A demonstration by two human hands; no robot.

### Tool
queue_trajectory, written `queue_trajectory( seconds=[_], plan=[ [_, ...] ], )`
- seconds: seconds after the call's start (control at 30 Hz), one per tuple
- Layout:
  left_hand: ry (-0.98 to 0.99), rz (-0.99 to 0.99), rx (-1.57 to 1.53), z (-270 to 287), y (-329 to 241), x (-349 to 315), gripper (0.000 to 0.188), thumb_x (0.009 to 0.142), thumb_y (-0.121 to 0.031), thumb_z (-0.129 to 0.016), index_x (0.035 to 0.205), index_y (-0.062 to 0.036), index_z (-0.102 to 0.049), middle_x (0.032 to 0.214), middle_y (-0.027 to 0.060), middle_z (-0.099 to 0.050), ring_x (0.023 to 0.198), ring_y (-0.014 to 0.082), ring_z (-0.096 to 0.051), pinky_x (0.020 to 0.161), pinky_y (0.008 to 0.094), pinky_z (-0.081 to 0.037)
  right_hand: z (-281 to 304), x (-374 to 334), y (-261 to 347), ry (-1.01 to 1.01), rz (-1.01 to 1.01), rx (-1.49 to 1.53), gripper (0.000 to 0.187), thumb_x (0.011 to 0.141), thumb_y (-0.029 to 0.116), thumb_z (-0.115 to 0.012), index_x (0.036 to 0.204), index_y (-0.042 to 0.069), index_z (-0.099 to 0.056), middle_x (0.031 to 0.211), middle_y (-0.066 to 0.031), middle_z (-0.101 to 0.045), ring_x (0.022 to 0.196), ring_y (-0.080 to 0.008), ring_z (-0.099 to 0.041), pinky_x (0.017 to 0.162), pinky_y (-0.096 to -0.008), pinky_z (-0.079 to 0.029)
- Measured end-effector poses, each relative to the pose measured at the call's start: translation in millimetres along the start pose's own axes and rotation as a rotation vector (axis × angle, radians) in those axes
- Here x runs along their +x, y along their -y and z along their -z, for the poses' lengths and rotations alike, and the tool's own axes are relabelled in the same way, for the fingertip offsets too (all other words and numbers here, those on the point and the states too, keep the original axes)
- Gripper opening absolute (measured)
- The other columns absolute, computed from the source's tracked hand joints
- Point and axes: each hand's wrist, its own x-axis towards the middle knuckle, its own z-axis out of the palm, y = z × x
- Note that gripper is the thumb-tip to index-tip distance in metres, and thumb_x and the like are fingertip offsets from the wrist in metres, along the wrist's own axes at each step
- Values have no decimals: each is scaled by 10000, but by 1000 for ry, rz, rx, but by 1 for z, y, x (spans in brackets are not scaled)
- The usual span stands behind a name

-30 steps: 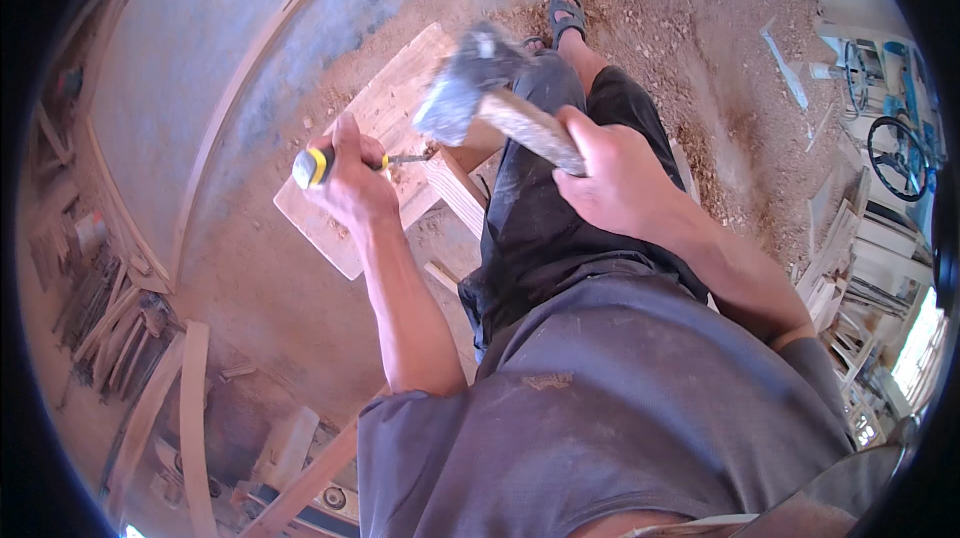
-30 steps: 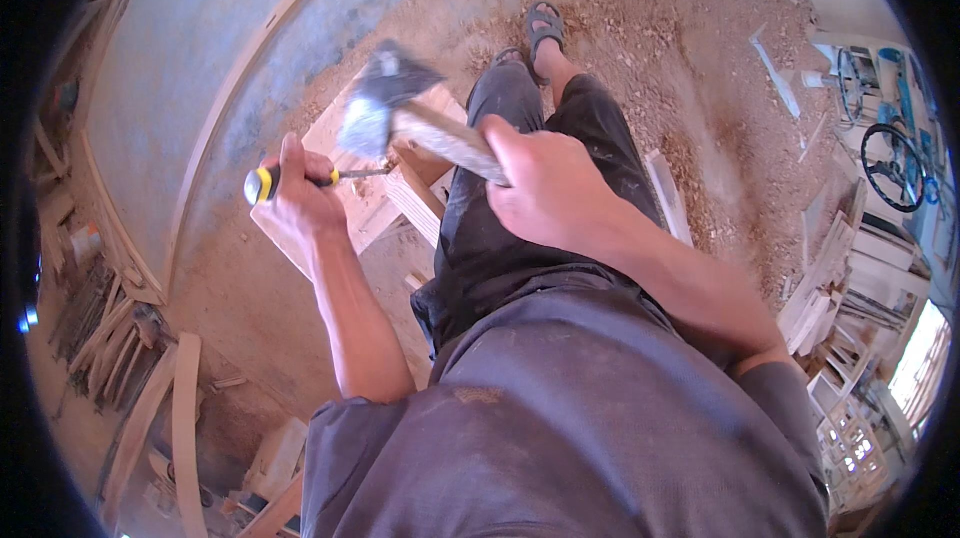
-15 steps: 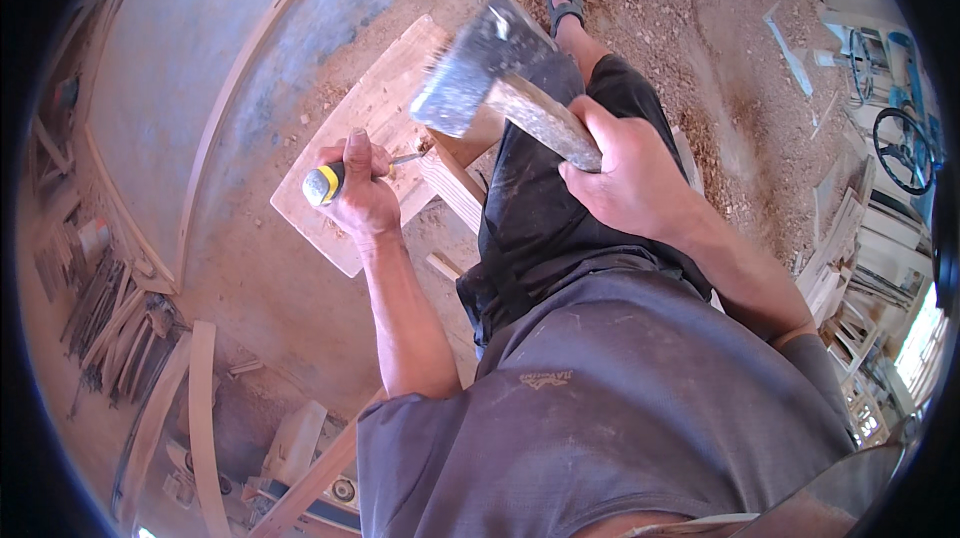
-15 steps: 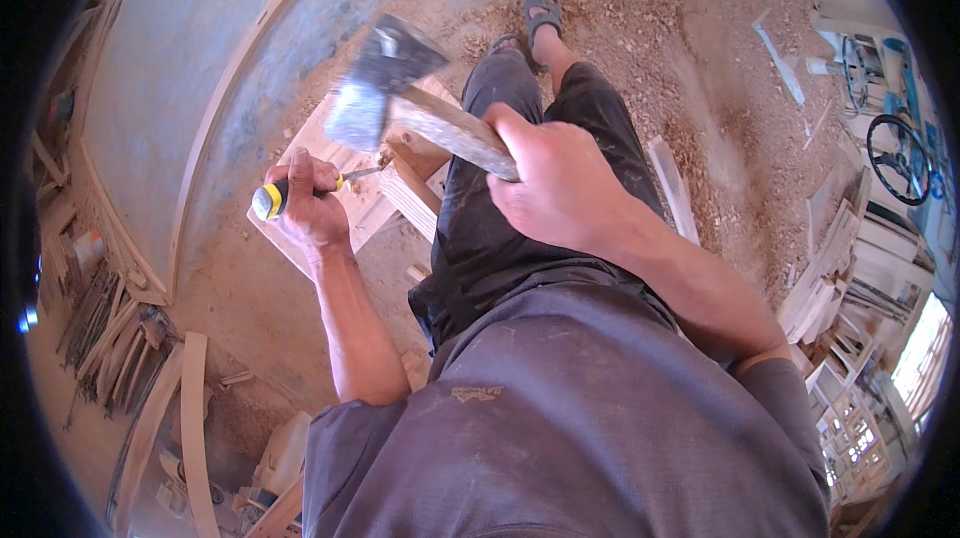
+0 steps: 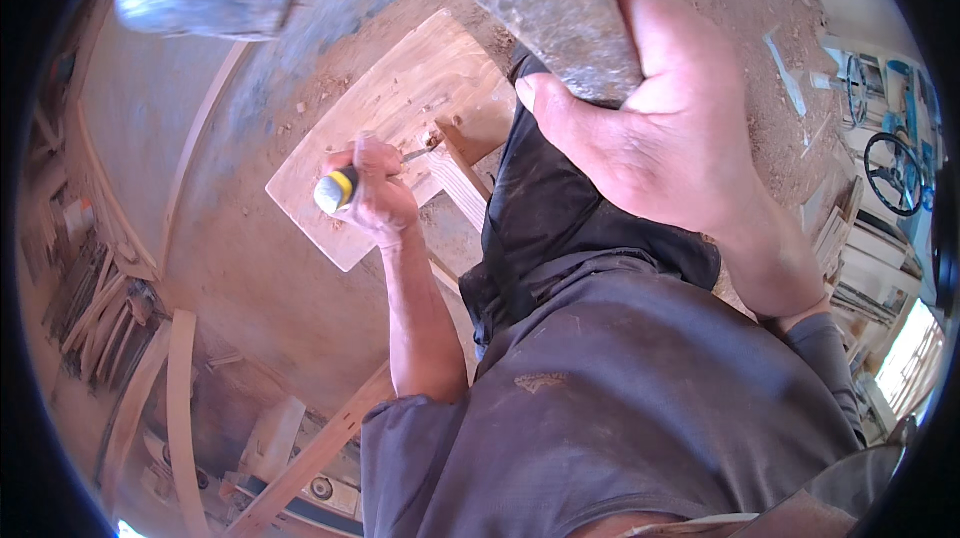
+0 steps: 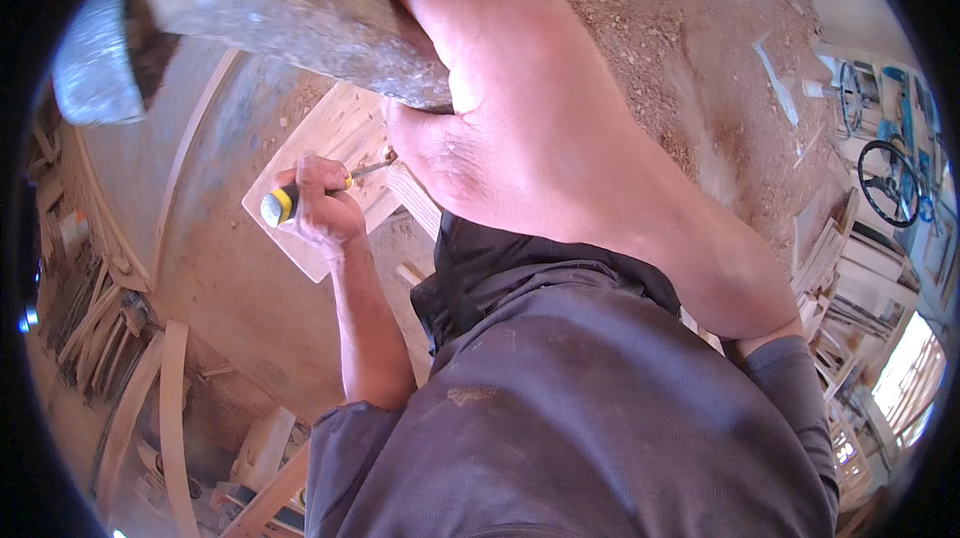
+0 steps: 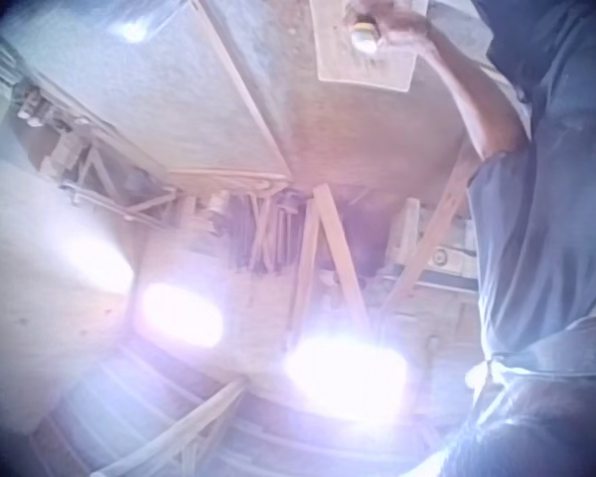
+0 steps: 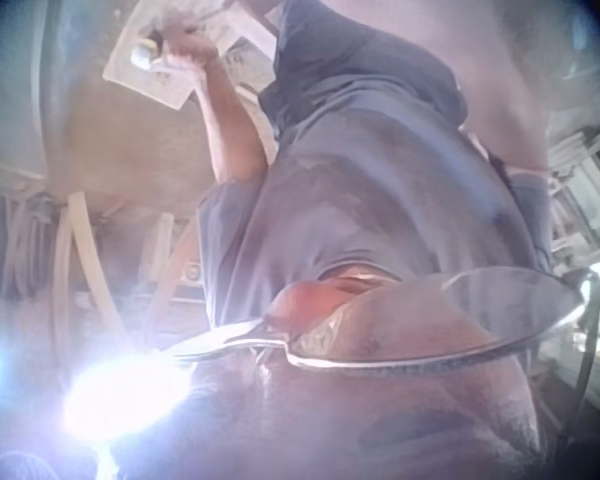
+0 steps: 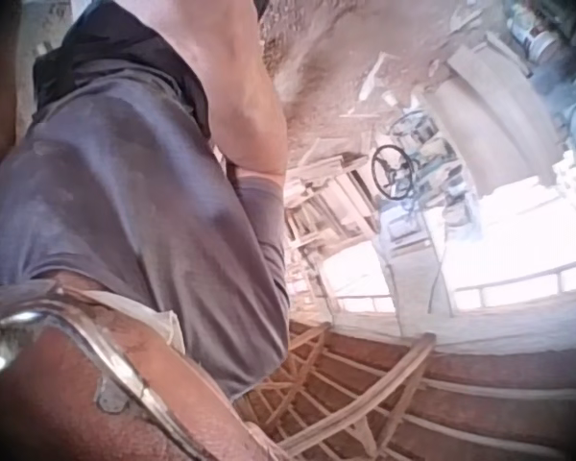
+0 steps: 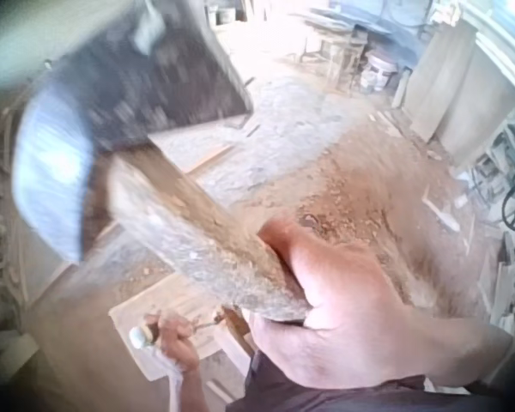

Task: The person uses a chisel and a hammer to carve recesses into a piece of wood, walks to a stack of wood to pick up another piece, and continues chiseling on the new piece while it is held in a wooden jig.

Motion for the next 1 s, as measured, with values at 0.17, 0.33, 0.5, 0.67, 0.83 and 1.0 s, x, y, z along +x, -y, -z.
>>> queue_trajectory(
  seconds=[0.17, 0.33, 0.5, 0.67, 0.83, 1.0],
  plan=[
    [-28, 37, -117, 31, 2, 8, 194, 796, 66, -608, 684, -56, -507, 594, 70, -564, 546, 138, -525, 529, 295, -441, -8, -13, 0, 250, -198, -26, 423, 834, -10, -715, 1236, -37, -586, 1010, -114, -681, 927, -156, -660, 834, -292, -518],
    [210, 151, 34, 5, -9, 6, 143, 847, 28, -712, 752, -21, -617, 675, 61, -610, 575, 124, -554, 543, 273, -451, -10, -21, 5, 279, -129, -62, 381, 820, 6, -737, 1172, -31, -597, 884, -131, -677, 812, -203, -692, 736, -310, -530],
    [211, 108, 293, -15, -17, 6, 179, 876, -21, -740, 745, -28, -619, 662, 25, -601, 577, 96, -543, 543, 261, -435, -1, -8, 25, 190, 70, -75, 416, 825, 13, -731, 1206, -34, -569, 826, -156, -672, 733, -284, -709, 702, -333, -542],
    [330, 9, 269, -16, -8, 5, 172, 856, -72, -784, 806, -34, -624, 797, 39, -648, 695, 114, -570, 613, 290, -465, -14, -10, 13, 441, 100, -439, 317, 825, 15, -672, 1086, 40, -494, 717, -108, -654, 614, -328, -680, 739, -448, -546],
    [274, 84, 375, -1, 3, -6, 209, 820, -116, -819, 933, -23, -670, 919, 34, -682, 810, 134, -619, 704, 299, -508, -15, -26, -14, 595, 13, -484, 267, 815, 31, -655, 1039, 53, -512, 674, -140, -640, 629, -358, -676, 761, -513, -512],
    [-146, 60, 20, -1, -5, 20, 188, 835, -3, -686, 707, -89, -578, 578, 41, -565, 477, 147, -542, 484, 295, -460, -11, -85, -60, 435, -292, -356, 322, 800, 70, -654, 1096, 15, -540, 754, -221, -668, 745, -449, -669, 717, -542, -516]
  ],
)
